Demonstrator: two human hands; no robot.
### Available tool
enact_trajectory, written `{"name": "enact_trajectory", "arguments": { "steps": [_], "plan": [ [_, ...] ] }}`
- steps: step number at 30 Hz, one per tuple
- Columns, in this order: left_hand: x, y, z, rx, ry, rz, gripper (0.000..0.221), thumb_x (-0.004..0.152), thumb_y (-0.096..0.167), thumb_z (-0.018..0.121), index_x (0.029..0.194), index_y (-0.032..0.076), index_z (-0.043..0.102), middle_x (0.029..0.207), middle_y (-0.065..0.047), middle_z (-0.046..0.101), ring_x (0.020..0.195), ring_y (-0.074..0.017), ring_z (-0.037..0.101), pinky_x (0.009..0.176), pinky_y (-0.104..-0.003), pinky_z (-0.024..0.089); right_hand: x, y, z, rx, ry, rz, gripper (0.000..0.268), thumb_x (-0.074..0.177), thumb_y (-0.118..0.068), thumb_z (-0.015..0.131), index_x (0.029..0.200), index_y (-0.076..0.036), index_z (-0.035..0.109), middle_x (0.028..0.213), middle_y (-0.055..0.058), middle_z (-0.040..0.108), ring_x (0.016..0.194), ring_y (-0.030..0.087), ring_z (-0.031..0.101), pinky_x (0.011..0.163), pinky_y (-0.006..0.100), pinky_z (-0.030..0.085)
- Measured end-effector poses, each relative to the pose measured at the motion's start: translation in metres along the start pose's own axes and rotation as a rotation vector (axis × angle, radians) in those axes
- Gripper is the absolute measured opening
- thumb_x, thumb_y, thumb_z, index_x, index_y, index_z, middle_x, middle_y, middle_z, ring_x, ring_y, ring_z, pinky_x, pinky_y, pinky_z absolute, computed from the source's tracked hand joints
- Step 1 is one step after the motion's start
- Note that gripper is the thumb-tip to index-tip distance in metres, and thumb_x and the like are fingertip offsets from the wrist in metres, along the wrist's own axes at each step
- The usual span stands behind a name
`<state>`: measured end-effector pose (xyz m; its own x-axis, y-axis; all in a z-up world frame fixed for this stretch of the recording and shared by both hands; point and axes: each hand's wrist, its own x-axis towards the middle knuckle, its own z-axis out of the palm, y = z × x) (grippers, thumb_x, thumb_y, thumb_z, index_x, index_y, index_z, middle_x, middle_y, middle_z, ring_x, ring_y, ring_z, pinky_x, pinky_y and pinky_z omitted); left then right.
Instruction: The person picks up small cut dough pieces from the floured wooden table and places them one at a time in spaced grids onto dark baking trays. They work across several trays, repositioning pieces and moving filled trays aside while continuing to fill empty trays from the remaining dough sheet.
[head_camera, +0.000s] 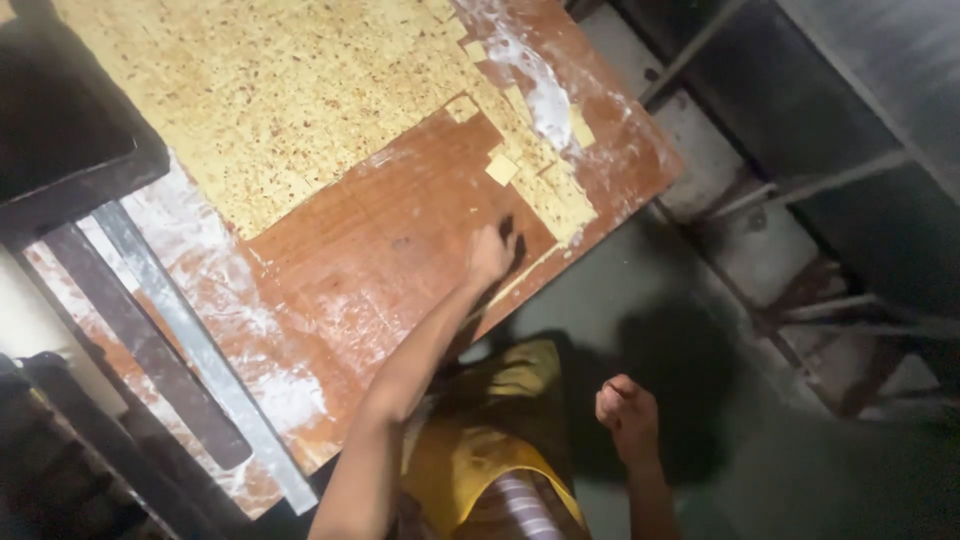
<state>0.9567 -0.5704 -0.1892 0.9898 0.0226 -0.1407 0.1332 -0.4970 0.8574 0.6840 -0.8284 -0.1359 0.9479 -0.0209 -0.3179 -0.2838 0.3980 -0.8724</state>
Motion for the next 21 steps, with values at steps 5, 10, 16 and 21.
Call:
{"name": "enact_trajectory", "arguments": {
  "steps": [5,10,16,21],
  "plan": [
    [0.110,-0.021,0.034,0.060,0.222,-0.056,0.039,0.092,0.025,0.077,0.122,0.004,0.062,0.115,-0.025,0.068,0.102,-0.0452,0.067,0.085,-0.053,0.055,0.104,-0.033,-0.006,-0.184,-0.048,0.124,0.018,0.094,-0.007,0.061,0.079,-0.005,0.053,0.062,-0.003,0.040,0.052,0.007,0.036,0.046,0.024,0.029],
    [0.135,-0.005,0.036,0.142,0.304,-0.313,0.068,0.061,0.024,0.093,0.118,0.007,0.060,0.113,-0.022,0.064,0.099,-0.0456,0.064,0.080,-0.053,0.053,0.224,-0.098,-0.007,-0.345,-0.232,0.201,0.010,0.096,-0.007,0.063,0.088,-0.003,0.060,0.066,-0.004,0.051,0.056,0.006,0.044,0.050,0.022,0.035],
    [0.117,-0.047,0.066,-0.180,0.309,-0.538,0.037,0.070,0.022,0.089,0.100,0.011,0.072,0.095,-0.010,0.073,0.092,-0.0277,0.075,0.083,-0.038,0.058,0.403,-0.097,0.020,-0.775,-0.665,-0.043,0.015,0.098,-0.012,0.074,0.105,0.000,0.068,0.094,0.003,0.072,0.087,0.011,0.066,0.077,0.026,0.054],
    [0.055,-0.058,0.077,-0.331,0.565,-0.225,0.020,0.072,-0.006,0.081,0.087,0.005,0.073,0.099,-0.010,0.068,0.096,-0.0253,0.068,0.085,-0.035,0.056,0.481,-0.101,0.133,-1.302,-0.905,-0.261,0.048,0.084,-0.021,0.079,0.126,-0.005,0.065,0.114,0.016,0.072,0.101,0.031,0.068,0.085,0.040,0.054]
  ]
}}
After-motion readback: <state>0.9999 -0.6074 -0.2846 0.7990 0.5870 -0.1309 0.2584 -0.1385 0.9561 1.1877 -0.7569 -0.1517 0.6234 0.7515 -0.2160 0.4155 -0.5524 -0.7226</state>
